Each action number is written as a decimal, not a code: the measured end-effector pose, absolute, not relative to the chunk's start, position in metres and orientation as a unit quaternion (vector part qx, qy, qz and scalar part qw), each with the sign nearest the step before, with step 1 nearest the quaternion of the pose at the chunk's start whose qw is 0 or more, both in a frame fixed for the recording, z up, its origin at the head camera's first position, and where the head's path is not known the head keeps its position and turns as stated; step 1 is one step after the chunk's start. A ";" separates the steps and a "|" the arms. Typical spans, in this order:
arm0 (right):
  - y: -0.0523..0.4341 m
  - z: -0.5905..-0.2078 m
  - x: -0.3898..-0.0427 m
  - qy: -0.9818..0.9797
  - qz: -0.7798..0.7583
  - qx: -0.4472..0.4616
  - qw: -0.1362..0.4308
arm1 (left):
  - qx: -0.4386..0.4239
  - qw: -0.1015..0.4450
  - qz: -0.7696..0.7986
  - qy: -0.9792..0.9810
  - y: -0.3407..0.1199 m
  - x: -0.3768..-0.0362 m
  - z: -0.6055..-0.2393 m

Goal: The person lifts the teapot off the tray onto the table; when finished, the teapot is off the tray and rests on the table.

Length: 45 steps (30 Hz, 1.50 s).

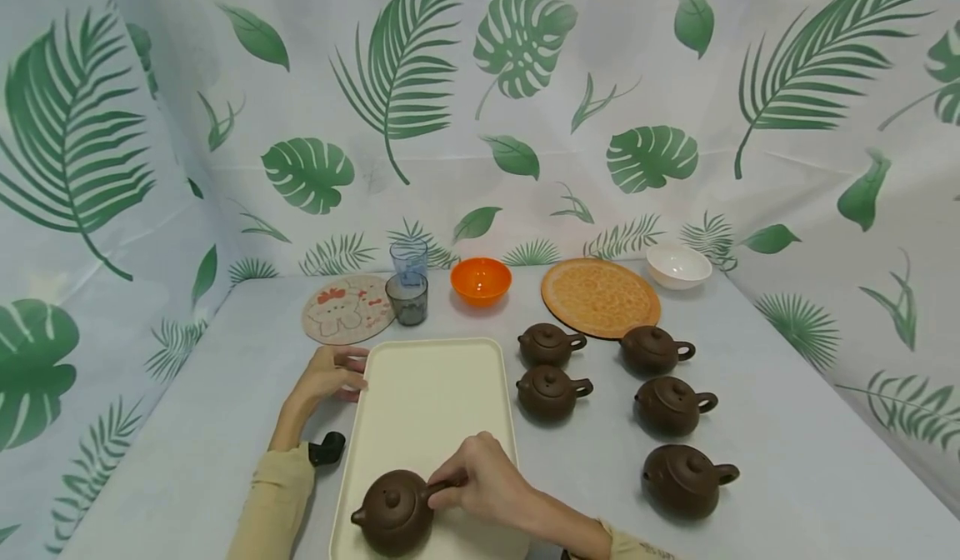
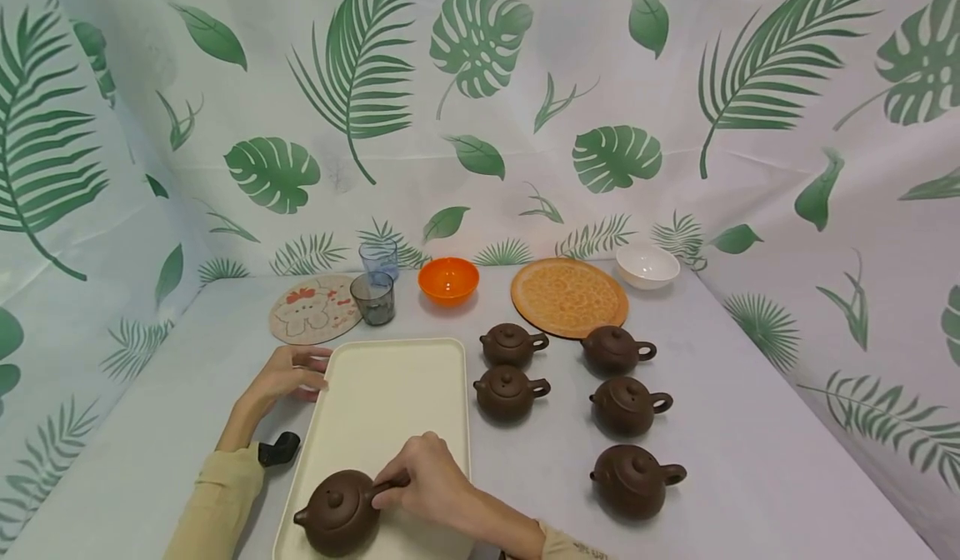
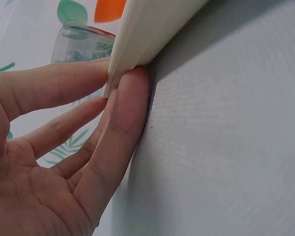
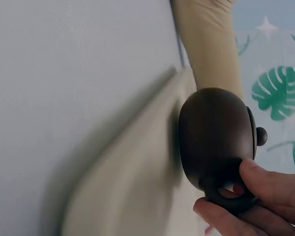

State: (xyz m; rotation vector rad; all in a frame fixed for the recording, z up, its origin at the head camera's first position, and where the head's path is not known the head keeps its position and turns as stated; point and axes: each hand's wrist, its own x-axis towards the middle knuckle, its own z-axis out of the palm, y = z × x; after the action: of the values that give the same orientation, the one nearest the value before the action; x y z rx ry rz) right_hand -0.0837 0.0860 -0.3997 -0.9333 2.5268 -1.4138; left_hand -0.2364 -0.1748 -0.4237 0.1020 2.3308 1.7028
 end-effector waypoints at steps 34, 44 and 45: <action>0.258 -0.382 -0.082 0.877 -0.427 -0.213 0.060 | 0.030 0.120 0.583 0.803 -0.172 -0.238 -0.427; 0.260 -0.385 -0.086 0.885 -0.409 -0.208 0.074 | 0.034 0.121 0.584 0.802 -0.170 -0.237 -0.422; 0.260 -0.385 -0.086 0.887 -0.406 -0.208 0.075 | 0.033 0.121 0.584 0.802 -0.170 -0.237 -0.422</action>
State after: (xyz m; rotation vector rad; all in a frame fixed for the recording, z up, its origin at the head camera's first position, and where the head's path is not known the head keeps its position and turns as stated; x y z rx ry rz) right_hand -0.0860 0.2596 -0.3852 -0.6231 2.6603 -1.2165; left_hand -0.2371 -0.1699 -0.4220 0.0967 2.3430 1.7059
